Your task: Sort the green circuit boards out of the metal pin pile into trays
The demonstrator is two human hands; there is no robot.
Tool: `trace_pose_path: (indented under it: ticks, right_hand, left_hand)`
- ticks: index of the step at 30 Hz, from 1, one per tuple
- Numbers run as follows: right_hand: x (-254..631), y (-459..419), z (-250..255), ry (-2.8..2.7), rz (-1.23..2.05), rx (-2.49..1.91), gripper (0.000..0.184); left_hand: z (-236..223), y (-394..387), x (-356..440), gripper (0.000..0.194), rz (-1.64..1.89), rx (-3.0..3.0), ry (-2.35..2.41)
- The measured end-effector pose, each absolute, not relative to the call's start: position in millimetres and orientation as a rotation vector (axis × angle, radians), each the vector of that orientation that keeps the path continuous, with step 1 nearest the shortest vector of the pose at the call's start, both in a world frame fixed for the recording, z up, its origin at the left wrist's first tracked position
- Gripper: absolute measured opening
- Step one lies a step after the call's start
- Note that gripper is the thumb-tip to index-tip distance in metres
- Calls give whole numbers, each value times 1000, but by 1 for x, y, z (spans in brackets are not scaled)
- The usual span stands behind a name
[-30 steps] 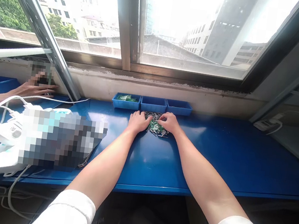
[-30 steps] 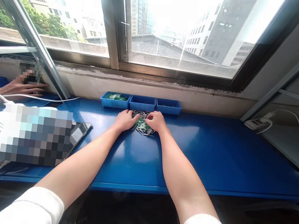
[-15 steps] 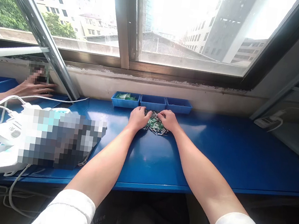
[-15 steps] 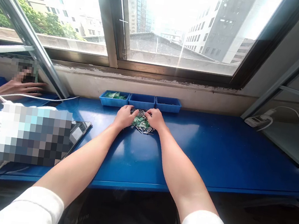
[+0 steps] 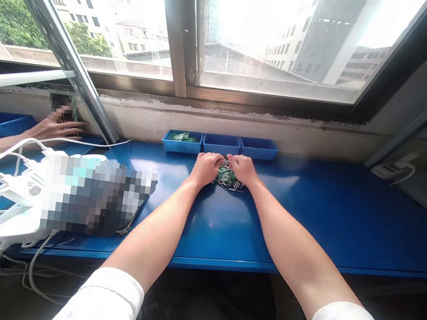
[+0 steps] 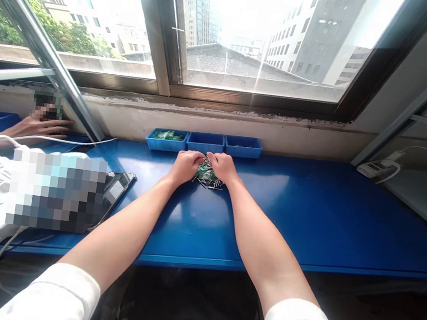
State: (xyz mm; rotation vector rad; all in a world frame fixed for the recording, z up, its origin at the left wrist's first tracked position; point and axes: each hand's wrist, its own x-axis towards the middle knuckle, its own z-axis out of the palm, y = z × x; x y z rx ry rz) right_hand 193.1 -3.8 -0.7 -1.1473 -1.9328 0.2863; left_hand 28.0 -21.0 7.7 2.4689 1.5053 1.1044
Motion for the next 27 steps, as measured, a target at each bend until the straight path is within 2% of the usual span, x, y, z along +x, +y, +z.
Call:
trace_pose_path:
  ticks: [2, 7, 10, 16, 22, 27]
  right_hand:
    - [192, -5, 0, -1895, 348, -1143, 51]
    - [191, -10, 4, -1674, 684, -1014, 33]
    - [192, -11, 6, -1589, 836, -893, 30]
    - [195, -10, 7, -1521, 934, -828, 29]
    - [196, -6, 4, -1545, 816, -867, 27]
    - [203, 2, 3, -1612, 337, -1165, 28]
  left_hand:
    - [8, -21, 28, 25, 1103, 2457, 1524]
    - [9, -22, 27, 26, 1092, 2406, 1602]
    - [9, -20, 26, 26, 1101, 2395, 1593]
    - [5, -17, 25, 26, 1063, 2408, 1585]
    - [7, -17, 26, 26, 1065, 2394, 1646]
    - [9, -11, 13, 32, 1103, 2151, 1952]
